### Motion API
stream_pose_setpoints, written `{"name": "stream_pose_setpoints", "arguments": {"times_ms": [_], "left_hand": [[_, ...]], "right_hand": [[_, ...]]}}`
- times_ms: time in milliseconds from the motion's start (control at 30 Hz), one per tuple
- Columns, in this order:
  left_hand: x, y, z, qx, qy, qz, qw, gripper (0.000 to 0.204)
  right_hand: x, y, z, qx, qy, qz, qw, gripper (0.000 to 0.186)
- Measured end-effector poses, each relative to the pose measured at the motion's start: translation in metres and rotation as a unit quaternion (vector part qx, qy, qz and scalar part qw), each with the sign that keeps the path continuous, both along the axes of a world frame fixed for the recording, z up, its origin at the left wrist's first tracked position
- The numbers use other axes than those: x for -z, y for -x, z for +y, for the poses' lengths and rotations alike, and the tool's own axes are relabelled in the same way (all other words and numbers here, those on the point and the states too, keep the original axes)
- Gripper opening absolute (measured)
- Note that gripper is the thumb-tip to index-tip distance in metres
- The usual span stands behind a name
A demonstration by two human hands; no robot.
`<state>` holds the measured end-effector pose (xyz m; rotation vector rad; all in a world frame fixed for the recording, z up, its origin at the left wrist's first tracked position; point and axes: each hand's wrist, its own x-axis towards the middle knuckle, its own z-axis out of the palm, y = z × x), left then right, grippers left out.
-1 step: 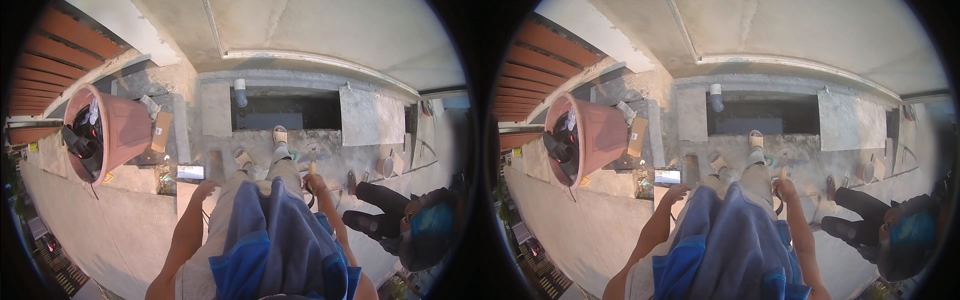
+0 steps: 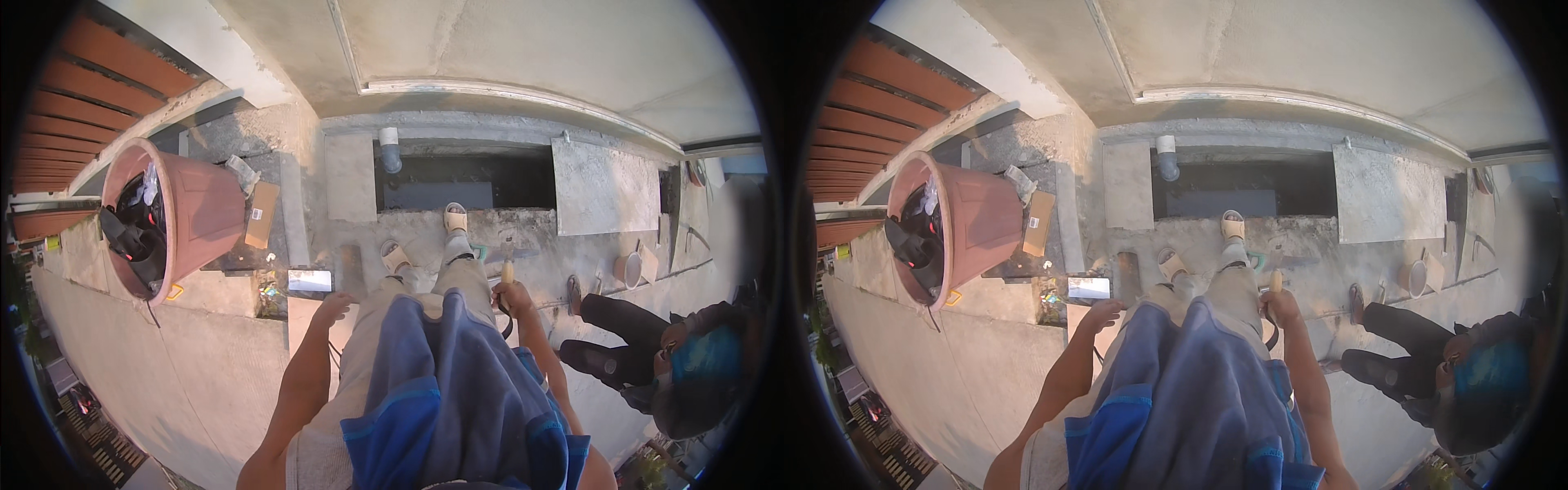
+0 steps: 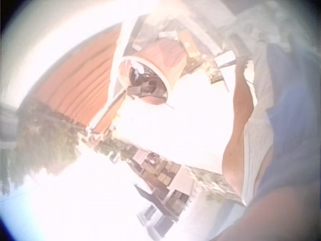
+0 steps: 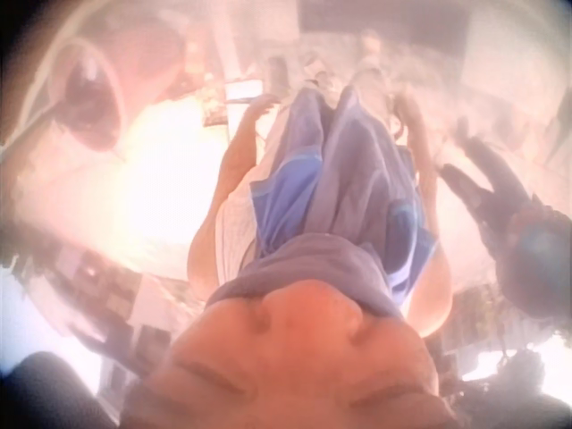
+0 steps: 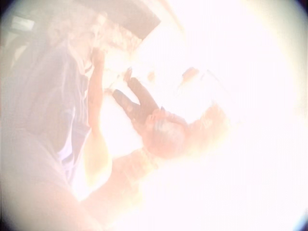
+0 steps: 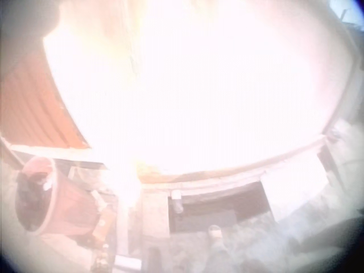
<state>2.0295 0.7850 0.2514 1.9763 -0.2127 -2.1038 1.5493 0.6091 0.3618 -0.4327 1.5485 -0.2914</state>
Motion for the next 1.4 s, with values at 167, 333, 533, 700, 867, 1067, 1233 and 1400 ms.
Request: {"name": "stream_pose_setpoints", "arguments": {"times_ms": [167,333,533,700,867,1067,1233,1400], "left_hand": [[0.005,-0.003,-0.006,0.017,-0.008,-0.016,1.000,0.039],[0.000,-0.007,-0.029,0.055,0.059,0.036,0.996,0.037],[-0.019,0.000,-0.042,0.052,0.030,0.000,0.998,0.053],[-0.001,-0.007,-0.023,0.088,-0.051,0.001,0.995,0.058],[-0.008,0.005,-0.048,0.132,-0.070,0.013,0.989,0.062],[-0.018,0.010,-0.078,0.131,0.054,0.015,0.990,0.058],[-0.085,0.044,-0.103,0.120,-0.005,-0.068,0.990,0.069],[-0.101,0.048,-0.051,0.059,-0.066,-0.081,0.993,0.067]], "right_hand": [[-0.008,-0.023,0.015,-0.245,0.142,0.257,0.924,0.026],[-0.005,-0.030,0.014,-0.178,0.148,0.275,0.933,0.031],[-0.070,-0.025,0.042,-0.183,0.084,0.159,0.966,0.036],[-0.054,-0.018,0.037,-0.258,0.029,0.195,0.946,0.041],[-0.029,-0.012,0.055,-0.238,0.017,0.219,0.946,0.043],[-0.008,0.009,0.064,-0.141,-0.036,0.100,0.984,0.021],[0.015,0.021,0.059,-0.135,-0.075,0.052,0.987,0.023],[0.027,0.027,0.034,-0.231,-0.070,0.036,0.970,0.028]]}}
